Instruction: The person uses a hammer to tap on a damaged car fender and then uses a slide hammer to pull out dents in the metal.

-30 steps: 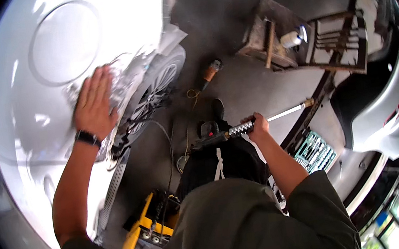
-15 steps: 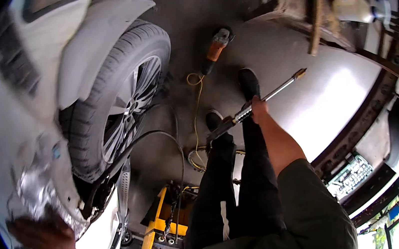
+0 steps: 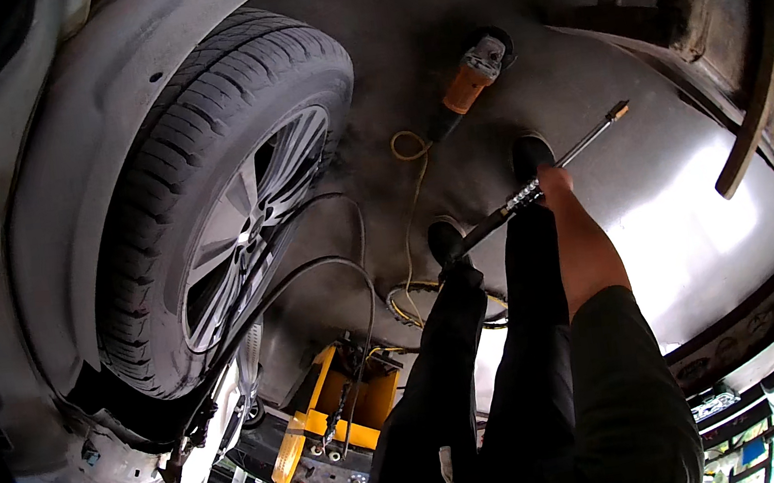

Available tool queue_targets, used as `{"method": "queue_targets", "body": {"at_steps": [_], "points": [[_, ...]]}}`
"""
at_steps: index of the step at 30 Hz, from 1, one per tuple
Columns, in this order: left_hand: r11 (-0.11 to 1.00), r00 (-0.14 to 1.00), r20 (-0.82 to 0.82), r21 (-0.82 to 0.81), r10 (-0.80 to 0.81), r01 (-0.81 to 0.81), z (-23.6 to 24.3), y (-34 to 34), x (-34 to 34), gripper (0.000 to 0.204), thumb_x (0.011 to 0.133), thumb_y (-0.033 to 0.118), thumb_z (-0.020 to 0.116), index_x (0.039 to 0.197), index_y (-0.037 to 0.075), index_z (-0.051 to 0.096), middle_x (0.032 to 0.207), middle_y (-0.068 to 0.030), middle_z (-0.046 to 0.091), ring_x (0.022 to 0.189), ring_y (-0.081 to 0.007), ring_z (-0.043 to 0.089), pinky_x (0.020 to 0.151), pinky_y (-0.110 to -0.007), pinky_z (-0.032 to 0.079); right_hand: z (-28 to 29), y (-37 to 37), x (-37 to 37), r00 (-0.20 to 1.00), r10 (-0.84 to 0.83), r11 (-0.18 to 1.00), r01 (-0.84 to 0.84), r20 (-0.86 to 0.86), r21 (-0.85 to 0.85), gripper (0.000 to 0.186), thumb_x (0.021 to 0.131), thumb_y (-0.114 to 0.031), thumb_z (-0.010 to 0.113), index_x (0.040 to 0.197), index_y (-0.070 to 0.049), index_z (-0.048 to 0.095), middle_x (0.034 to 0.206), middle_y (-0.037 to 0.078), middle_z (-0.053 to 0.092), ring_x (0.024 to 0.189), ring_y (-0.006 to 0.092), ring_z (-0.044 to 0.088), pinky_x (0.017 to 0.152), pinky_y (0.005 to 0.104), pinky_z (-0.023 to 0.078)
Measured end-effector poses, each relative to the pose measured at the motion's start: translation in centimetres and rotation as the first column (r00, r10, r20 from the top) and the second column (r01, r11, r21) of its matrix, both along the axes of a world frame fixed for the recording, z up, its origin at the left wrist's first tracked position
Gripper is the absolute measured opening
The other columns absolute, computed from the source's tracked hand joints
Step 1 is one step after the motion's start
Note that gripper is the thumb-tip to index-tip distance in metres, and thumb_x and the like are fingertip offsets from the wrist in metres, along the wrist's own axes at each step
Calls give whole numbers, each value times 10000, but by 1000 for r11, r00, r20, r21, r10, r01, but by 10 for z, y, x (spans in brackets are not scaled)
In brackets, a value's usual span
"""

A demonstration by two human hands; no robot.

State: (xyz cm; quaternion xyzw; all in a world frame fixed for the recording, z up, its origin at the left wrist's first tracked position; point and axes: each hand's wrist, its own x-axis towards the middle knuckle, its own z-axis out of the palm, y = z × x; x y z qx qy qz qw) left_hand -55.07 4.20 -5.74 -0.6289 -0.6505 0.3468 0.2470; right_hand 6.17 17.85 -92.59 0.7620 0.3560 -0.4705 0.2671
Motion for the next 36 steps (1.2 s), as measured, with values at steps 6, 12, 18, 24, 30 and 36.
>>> {"method": "queue_targets", "body": {"at_steps": [6,12,18,24,30,36], "points": [[999,1000,7,-52,10,-10,18,29,38,1008,1059,479,541,1615,-162,-3,1680,-401,54,1553,-536,191,1250,-622,194,40,10,-77,929,-370,913,364,1,-181,427,1031,-375,517,1185,-11,678,1010,165,708,855,345,723,594,503,632],[997,997,-26,-28,68,-69,21,8,31,1012,1049,470,552,1607,-177,10,1657,-424,77,1535,-538,222,1232,-628,215,64,22,-109,984,-178,968,178,18,-175,442,1075,-329,463,1162,35,699,1037,195,764,963,358,759,530,472,610],[982,982,3,-21,189,-189,28,-3,23,1099,1027,521,566,1608,-160,-71,1645,-429,65,1530,-519,233,1229,-622,211,37,22,-91,935,255,936,-303,-247,-182,526,1100,-368,417,1161,60,716,1137,255,741,1036,444,726,858,530,603],[990,992,-54,-76,117,-121,40,-6,30,1111,1028,606,514,1614,-161,-34,1685,-400,-16,1574,-512,139,1254,-613,151,106,98,-231,781,528,847,-514,-334,138,615,1038,-464,626,1335,74,614,1328,288,663,1230,427,651,1027,486,560],[994,990,96,11,108,-110,8,24,33,1113,1028,563,539,1621,-128,-102,1699,-367,-89,1594,-493,78,1263,-611,142,27,85,-283,595,-515,717,693,-617,69,757,864,-414,851,1396,-15,487,1199,140,672,1088,307,660,1018,481,522],[1000,999,27,-6,27,-27,14,24,42,1099,1022,658,461,1629,-135,0,1691,-402,-23,1587,-535,22,1267,-645,37,150,61,-257,144,-861,447,673,-488,-590,678,914,-378,805,1453,-75,527,1415,85,594,1263,259,589,1116,504,427]]}}
